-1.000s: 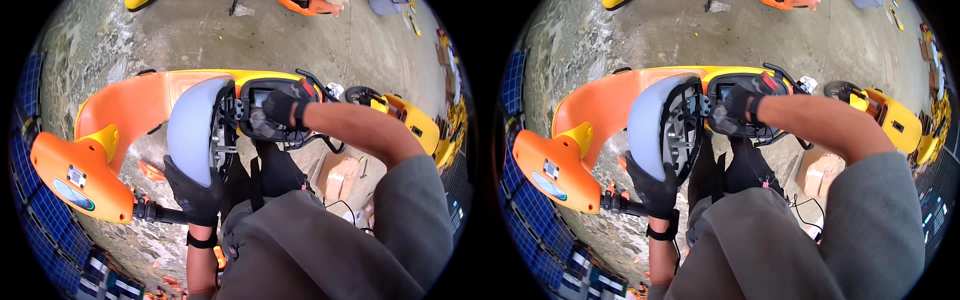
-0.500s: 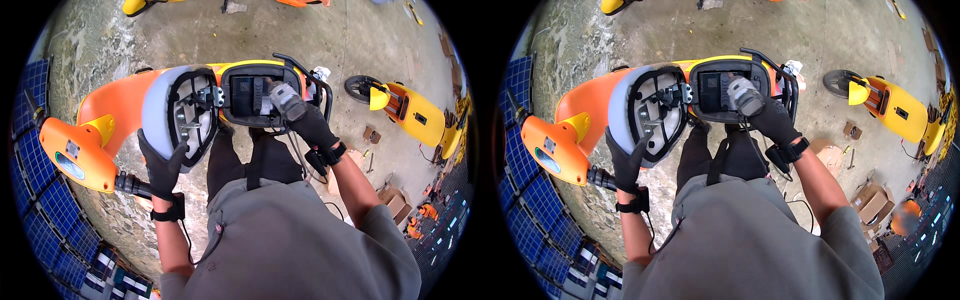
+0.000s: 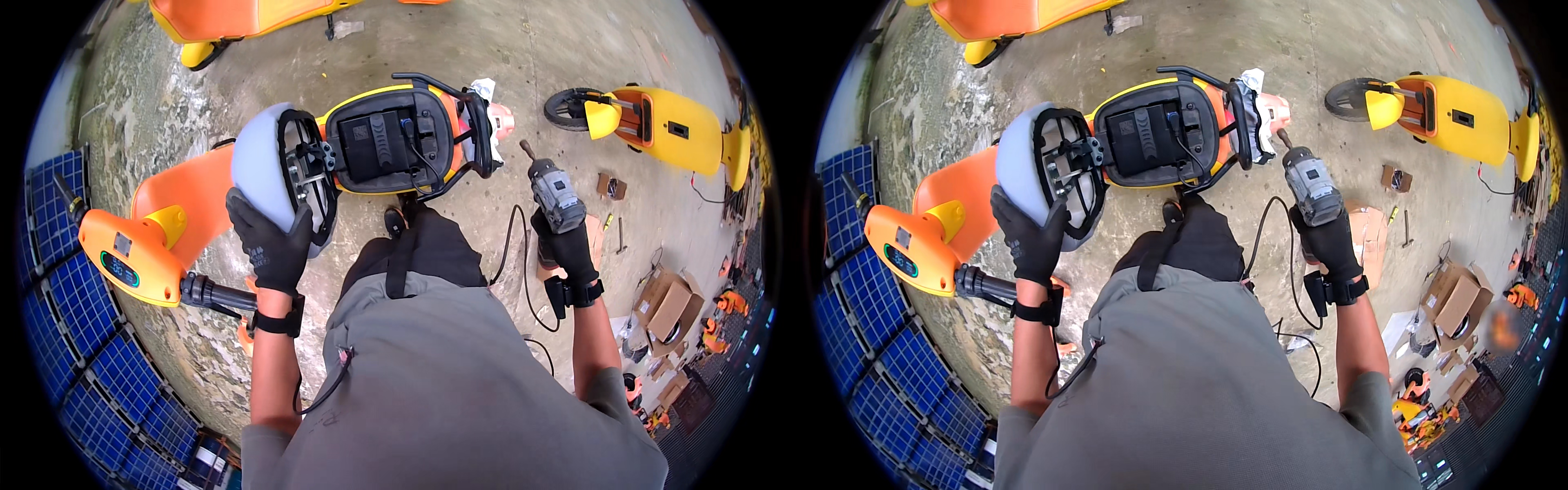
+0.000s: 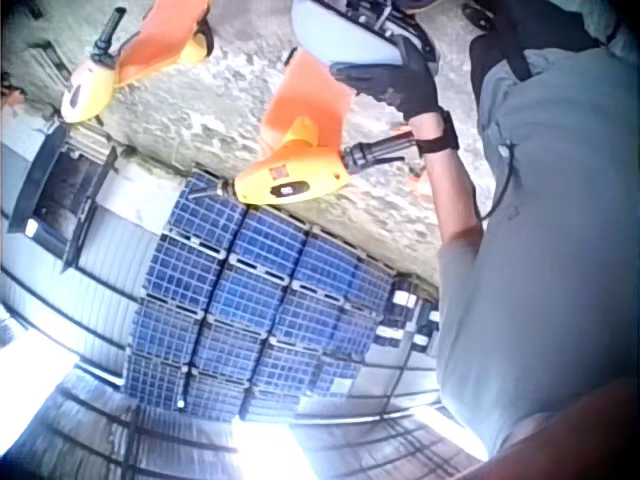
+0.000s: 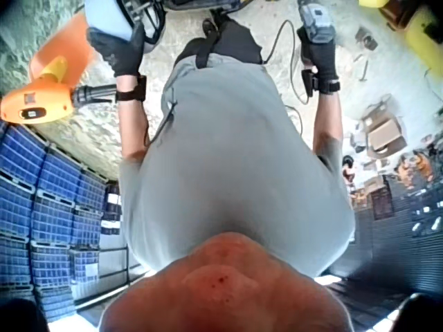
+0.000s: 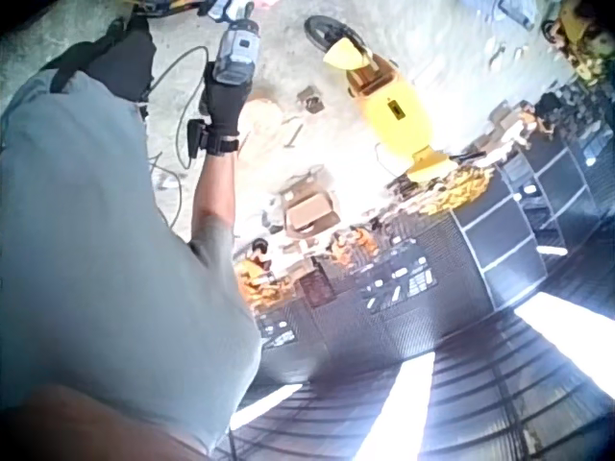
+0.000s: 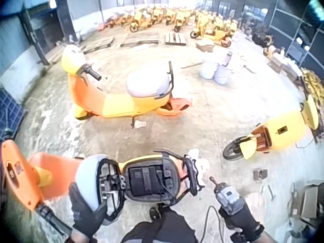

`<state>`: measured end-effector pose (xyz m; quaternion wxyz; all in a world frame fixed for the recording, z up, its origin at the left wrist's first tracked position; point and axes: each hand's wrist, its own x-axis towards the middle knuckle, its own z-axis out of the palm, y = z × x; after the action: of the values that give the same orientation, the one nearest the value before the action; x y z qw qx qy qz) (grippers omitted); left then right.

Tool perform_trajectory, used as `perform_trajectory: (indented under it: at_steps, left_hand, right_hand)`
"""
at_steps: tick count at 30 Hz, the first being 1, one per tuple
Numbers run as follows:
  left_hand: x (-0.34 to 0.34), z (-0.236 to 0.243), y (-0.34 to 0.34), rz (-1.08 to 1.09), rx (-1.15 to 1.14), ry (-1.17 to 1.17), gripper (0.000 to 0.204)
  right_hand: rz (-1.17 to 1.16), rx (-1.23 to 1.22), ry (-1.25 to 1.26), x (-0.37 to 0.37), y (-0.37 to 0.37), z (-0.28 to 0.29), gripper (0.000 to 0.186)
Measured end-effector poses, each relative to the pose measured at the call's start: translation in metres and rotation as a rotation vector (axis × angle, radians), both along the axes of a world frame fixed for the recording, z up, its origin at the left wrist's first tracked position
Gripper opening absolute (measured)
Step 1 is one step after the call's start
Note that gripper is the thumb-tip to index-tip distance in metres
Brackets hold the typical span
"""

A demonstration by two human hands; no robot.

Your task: The person uses a power tool to unscrew components on an orange scooter, removes a plastic storage bin to access the interior, and then uses a screwdriver by hand to work on a wire connection.

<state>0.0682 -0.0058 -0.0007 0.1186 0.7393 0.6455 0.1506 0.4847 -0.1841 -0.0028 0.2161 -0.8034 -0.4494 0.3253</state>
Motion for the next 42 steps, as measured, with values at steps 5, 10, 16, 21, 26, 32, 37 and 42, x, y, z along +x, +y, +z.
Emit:
perform_trajectory:
  at_steps: [5, 10, 16, 21, 26, 32, 37, 42]
  left_hand:
    - [0.004, -0.009, -0.001, -0.102, 0.160, 0.066, 0.106]
    - [-0.040, -0.021, 0.008, -0.046, 0.200, -0.029, 0.102]
    - [-0.059, -0.023, 0.012, -0.071, 0.172, -0.075, 0.101]
    - [-0.081, -0.034, 0.014, 0.028, 0.174, -0.068, 0.100]
    - [-0.059, -0.015, -0.010, 0.004, 0.315, 0.033, 0.085]
    - [0.004, -0.017, -0.065, -0.396, 0.056, -0.414, 0.042]
    - [0.060, -0.112, -0.091, -0.364, -0.658, -0.531, 0.038]
    - [0.133, -0.226, -0.088, -0.075, -1.011, -0.477, 0.043]
  right_hand:
    - [-0.025, -0.007, 0.005, 0.005, -0.081, -0.041, 0.031]
    - [-0.016, 0.012, 0.075, -0.016, -0.125, -0.049, 0.028]
    - [-0.114, -0.044, -0.001, -0.034, -0.186, -0.075, 0.032]
    - [-0.180, -0.097, -0.014, -0.046, -0.216, -0.066, 0.034]
    - [-0.220, -0.348, 0.022, -0.039, -0.241, -0.067, 0.037]
    - [-0.118, -0.421, -0.022, -0.020, -0.240, -0.095, 0.029]
    - [-0.127, -0.498, -0.087, -0.004, -0.232, -0.115, 0.031]
    - [-0.082, -0.557, -0.061, 0.013, -0.219, -0.109, 0.027]
